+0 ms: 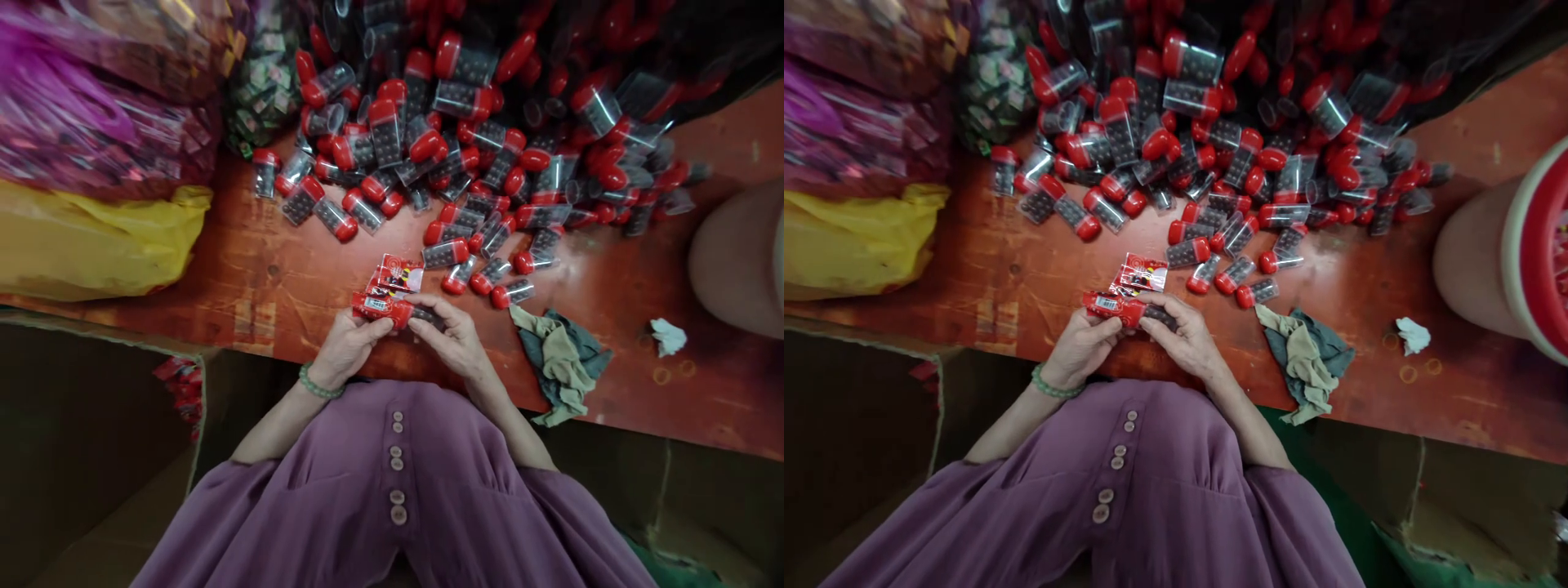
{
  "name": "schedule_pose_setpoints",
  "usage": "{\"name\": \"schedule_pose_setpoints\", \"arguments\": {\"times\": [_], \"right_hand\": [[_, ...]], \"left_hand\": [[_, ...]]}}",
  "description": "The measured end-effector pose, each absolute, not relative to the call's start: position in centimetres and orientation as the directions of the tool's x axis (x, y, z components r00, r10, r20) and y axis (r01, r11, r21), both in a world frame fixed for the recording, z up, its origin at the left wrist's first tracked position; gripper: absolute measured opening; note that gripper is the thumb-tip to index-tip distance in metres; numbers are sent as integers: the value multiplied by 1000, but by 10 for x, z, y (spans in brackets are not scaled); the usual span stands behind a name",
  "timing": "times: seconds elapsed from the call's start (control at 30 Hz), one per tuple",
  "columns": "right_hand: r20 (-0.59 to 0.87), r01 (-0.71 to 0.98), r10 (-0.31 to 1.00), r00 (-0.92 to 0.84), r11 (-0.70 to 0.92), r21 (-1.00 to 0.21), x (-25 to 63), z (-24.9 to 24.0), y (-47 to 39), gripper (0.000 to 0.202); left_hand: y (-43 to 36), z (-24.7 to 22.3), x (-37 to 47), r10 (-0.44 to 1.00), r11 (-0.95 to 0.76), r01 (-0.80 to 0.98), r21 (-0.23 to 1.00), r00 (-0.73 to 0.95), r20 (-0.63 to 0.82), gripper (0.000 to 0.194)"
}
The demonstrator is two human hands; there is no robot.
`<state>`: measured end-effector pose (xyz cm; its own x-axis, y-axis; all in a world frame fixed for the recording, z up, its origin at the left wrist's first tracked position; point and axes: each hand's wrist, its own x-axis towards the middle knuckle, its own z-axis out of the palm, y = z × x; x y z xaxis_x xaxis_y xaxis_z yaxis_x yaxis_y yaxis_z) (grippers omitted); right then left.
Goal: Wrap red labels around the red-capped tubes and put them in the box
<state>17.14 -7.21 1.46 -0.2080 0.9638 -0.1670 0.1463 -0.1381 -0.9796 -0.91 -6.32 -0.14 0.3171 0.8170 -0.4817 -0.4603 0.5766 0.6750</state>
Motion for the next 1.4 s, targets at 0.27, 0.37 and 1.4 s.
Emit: {"name": "schedule_pose_setpoints", "arguments": {"times": [0.27, 0.37, 1.4], "right_hand": [[87, 409, 969, -232, 178, -895, 159, 13, -65, 37], [103, 423, 965, -239, 199, -884, 160, 12, -63, 40], [-234, -99, 967, -99, -244, -965, 142, 12, -61, 32]], "left_hand": [[-56, 0, 4, 815, 525, -567, 635, 122, -566, 30], [-54, -3, 4, 819, 526, -554, 645, 126, -560, 31], [-42, 22, 0, 932, 362, -431, 827, 157, -326, 42]]}}
